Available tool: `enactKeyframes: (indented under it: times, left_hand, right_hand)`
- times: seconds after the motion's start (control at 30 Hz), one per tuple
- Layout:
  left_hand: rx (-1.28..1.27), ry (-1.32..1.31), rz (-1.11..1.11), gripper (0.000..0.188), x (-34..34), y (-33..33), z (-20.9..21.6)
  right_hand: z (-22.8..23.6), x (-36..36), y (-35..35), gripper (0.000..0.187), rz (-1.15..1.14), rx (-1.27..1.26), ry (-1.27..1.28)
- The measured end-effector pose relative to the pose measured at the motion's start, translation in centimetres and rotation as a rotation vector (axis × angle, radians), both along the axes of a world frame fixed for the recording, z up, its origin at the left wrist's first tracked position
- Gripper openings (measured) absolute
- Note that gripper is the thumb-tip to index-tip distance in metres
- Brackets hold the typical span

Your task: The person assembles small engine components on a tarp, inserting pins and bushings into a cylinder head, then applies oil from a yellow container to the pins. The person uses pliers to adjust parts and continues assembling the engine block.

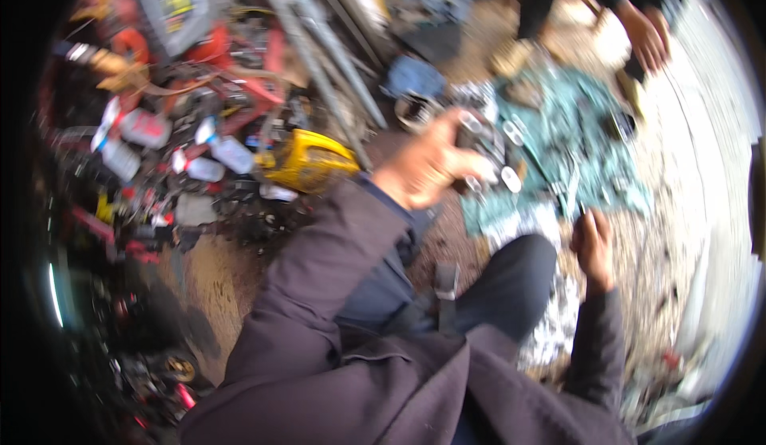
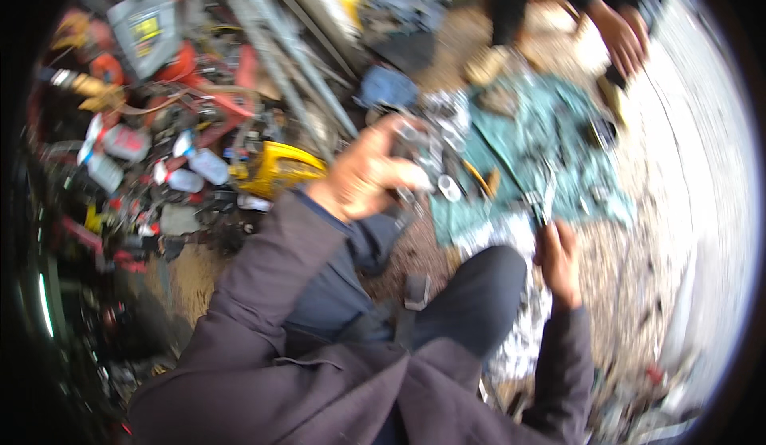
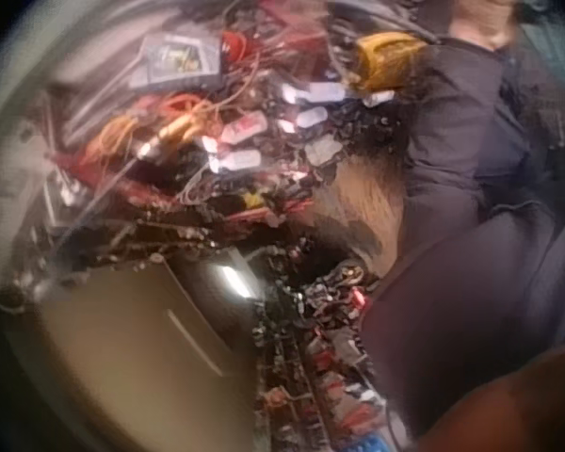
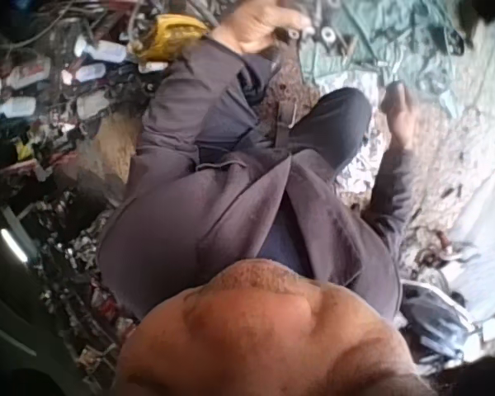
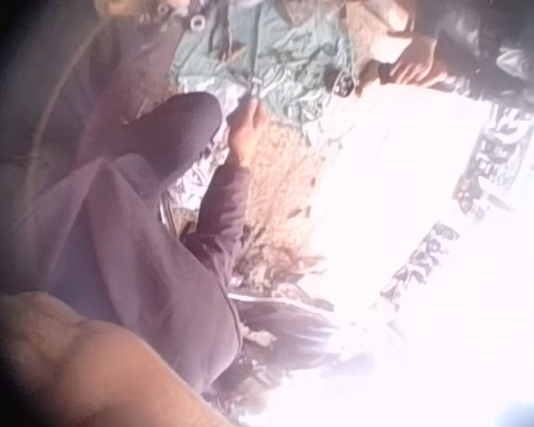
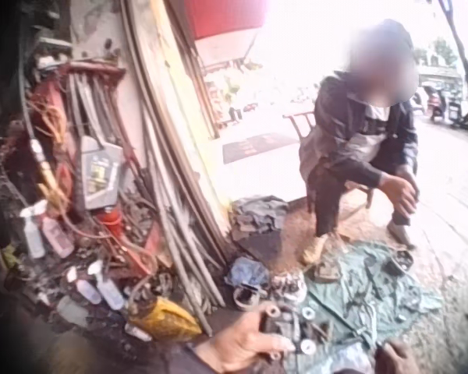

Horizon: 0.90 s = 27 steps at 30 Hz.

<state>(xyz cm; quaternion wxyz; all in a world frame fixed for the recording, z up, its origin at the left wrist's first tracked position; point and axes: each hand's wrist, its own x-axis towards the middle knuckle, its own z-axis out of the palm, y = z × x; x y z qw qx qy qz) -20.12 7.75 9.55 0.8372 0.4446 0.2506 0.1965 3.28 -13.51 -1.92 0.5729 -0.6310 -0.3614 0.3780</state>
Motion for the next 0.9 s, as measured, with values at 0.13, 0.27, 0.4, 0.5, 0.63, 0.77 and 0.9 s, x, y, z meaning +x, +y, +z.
enactKeyframes:
  times: [0.13,0.27,0.4,0.5,0.63,0.77,0.9]
  left_hand:
    - [0.157,0.157,0.000,0.056,2.3,-0.2,-3.8]
    - [0.157,0.329,-0.035,0.054,5.8,-1.3,-9.3]
    - [-0.048,0.382,-0.047,0.047,8.1,-3.4,-17.9]
    - [-0.172,0.368,-0.089,0.042,8.5,-5.6,-25.0]
    - [-0.253,0.368,-0.117,0.058,9.1,-8.0,-32.6]
    - [-0.217,0.370,-0.190,0.074,9.9,-9.4,-37.8]
    - [-0.157,0.379,-0.282,0.076,10.3,-9.8,-41.3]
  right_hand:
    - [-3.6,0.3,-0.4,0.016,-0.021,-0.128,-0.056]
    - [-5.1,-0.1,0.0,0.017,-0.185,0.021,0.157]
    - [-6.2,0.8,-2.6,0.039,-0.532,0.124,0.428]
    - [-8.2,1.3,-6.7,0.046,-0.605,0.022,0.343]
    - [-12.0,0.0,-10.6,0.033,-0.629,-0.274,0.174]
    - [-15.8,-2.2,-12.4,0.023,-0.734,-0.354,0.361]
    - [-17.7,-3.6,-13.6,0.041,-0.740,-0.324,0.310]
